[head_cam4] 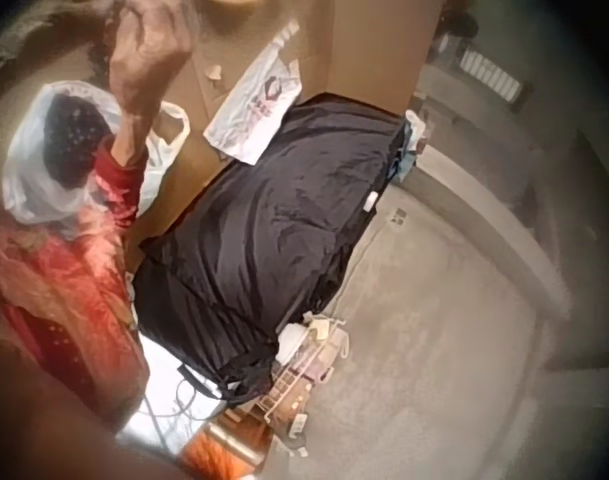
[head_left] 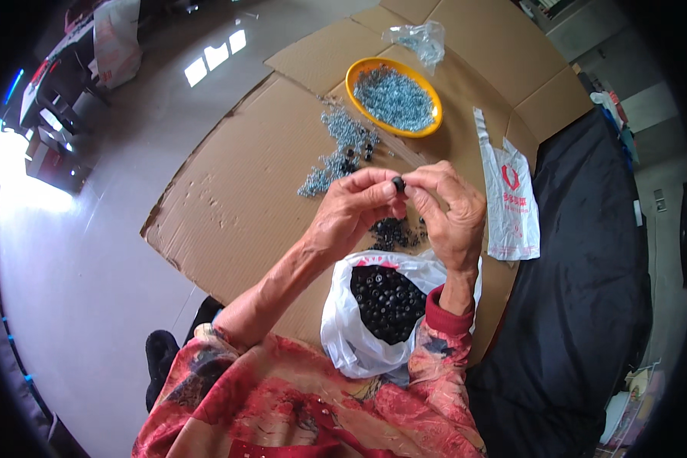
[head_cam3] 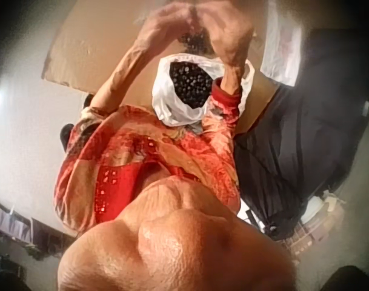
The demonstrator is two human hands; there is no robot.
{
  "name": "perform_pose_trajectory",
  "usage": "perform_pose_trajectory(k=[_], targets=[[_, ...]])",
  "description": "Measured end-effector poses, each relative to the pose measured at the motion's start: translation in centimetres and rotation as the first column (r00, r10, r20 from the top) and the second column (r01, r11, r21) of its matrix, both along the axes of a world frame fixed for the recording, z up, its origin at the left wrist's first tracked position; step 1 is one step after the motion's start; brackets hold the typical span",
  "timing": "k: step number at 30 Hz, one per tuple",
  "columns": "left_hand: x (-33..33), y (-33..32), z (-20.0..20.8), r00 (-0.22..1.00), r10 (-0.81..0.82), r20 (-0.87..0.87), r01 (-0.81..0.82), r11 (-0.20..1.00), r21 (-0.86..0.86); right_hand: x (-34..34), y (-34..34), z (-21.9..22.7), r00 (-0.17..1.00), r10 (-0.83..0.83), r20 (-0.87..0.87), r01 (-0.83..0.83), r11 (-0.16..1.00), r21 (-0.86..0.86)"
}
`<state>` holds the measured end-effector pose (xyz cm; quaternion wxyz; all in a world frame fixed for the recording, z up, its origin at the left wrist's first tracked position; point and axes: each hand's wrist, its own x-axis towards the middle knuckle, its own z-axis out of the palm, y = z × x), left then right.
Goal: The person is manually inserting small blue plastic pins into black plastic circular components.
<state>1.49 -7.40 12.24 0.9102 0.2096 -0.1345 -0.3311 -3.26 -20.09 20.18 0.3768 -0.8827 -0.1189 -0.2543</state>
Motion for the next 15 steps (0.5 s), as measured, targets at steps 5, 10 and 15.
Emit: perform_pose_trajectory(k=[5, 10, 15], targets=[[0.0, 0.1, 0.0, 0.999, 0.033, 0.040, -0.036, 0.996, 0.079, -0.3, 0.1, 0.2, 1.000, -0.007, 0.018, 0.008, 0.998, -0.063], [0.1, 0.3, -0.1, 1.000, 0.023, 0.021, -0.025, 0.993, 0.112, 0.1, -0.4, 0.1, 0.998, 0.027, -0.061, -0.028, 1.000, -0.013], [-0.3, 0.3, -0.9, 0.997, -0.057, -0.042, 0.055, 0.997, -0.045, 0.0, -0.7, -0.4, 0.983, 0.082, -0.167, -0.055, 0.986, 0.157]])
